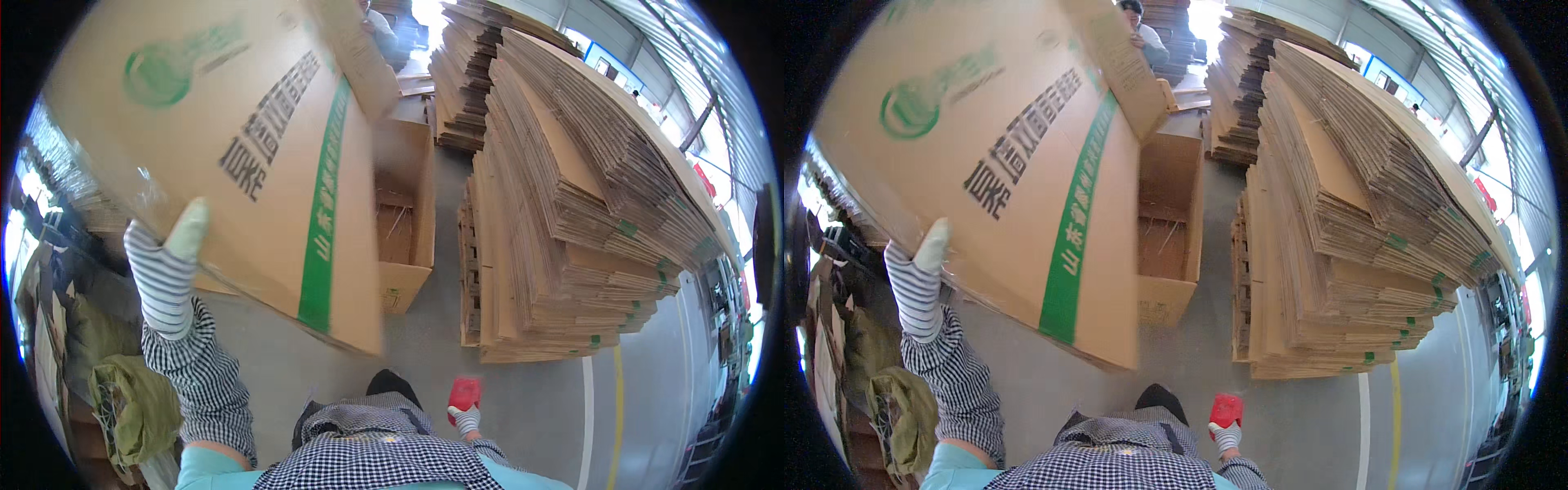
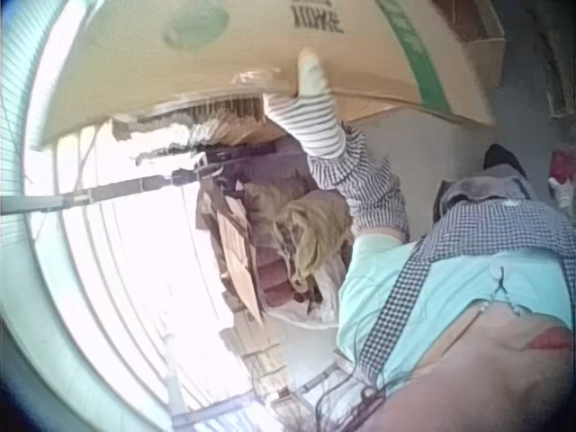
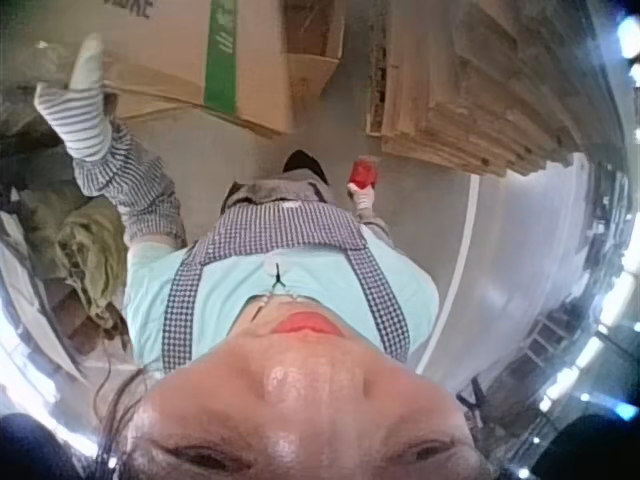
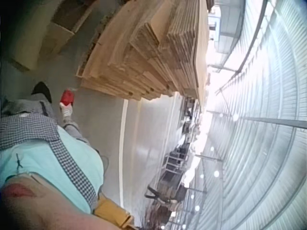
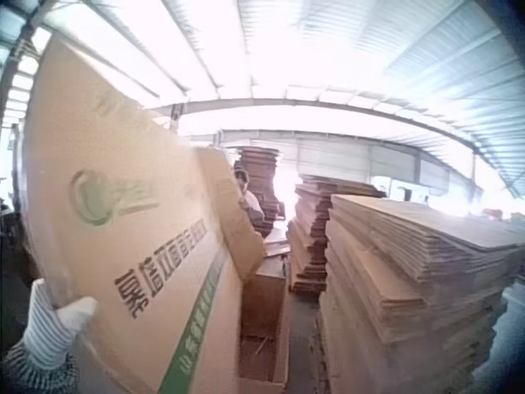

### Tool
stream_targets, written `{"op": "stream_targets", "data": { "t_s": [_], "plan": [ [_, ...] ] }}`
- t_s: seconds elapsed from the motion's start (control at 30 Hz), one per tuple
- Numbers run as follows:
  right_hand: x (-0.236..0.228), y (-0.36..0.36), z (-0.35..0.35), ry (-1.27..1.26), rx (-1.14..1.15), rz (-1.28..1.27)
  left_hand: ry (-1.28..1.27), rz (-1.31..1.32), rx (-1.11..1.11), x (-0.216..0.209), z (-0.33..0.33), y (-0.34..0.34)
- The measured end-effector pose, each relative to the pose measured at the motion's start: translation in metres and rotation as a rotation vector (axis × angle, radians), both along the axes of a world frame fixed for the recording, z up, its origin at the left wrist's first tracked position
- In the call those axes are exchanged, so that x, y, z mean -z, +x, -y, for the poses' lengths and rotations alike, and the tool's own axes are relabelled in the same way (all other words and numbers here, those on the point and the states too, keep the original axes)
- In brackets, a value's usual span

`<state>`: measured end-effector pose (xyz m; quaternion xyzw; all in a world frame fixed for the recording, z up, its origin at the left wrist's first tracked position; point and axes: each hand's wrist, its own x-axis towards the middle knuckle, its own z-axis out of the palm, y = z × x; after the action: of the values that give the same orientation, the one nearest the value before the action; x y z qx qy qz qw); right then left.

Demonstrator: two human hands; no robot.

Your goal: Gathering tape and tape dispensers to assist in the assembly and stacking of cardboard boxes on a factory floor.

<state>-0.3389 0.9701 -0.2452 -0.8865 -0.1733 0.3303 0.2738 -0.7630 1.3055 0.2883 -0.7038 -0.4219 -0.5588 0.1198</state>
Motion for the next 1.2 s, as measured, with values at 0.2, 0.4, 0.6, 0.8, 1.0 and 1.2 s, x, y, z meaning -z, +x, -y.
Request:
{"op": "stream_targets", "data": {
  "t_s": [0.2, 0.4, 0.6, 0.8, 1.0, 1.2],
  "plan": [
    [0.011, -0.042, 0.024, 0.149, 0.003, -0.089, -0.390, -0.373, 0.133, 0.043, 0.018, 0.049],
    [-0.014, -0.046, 0.075, -0.046, 0.245, -0.005, -0.534, -0.705, 0.326, 0.272, -0.042, 0.074],
    [-0.053, -0.033, 0.059, 0.121, 0.324, -0.042, -0.640, -0.921, 0.447, 0.412, -0.089, 0.129],
    [-0.066, 0.001, 0.013, 0.272, 0.320, -0.099, -0.850, -1.312, 0.406, 0.412, -0.119, 0.182],
    [-0.100, 0.057, -0.042, 0.158, 0.153, -0.371, -1.300, -1.135, 0.094, 0.451, -0.158, 0.256],
    [-0.195, 0.059, -0.232, 0.320, -0.020, -0.615, -0.992, -1.011, 0.662, 0.483, -0.110, 0.324]
  ]
}}
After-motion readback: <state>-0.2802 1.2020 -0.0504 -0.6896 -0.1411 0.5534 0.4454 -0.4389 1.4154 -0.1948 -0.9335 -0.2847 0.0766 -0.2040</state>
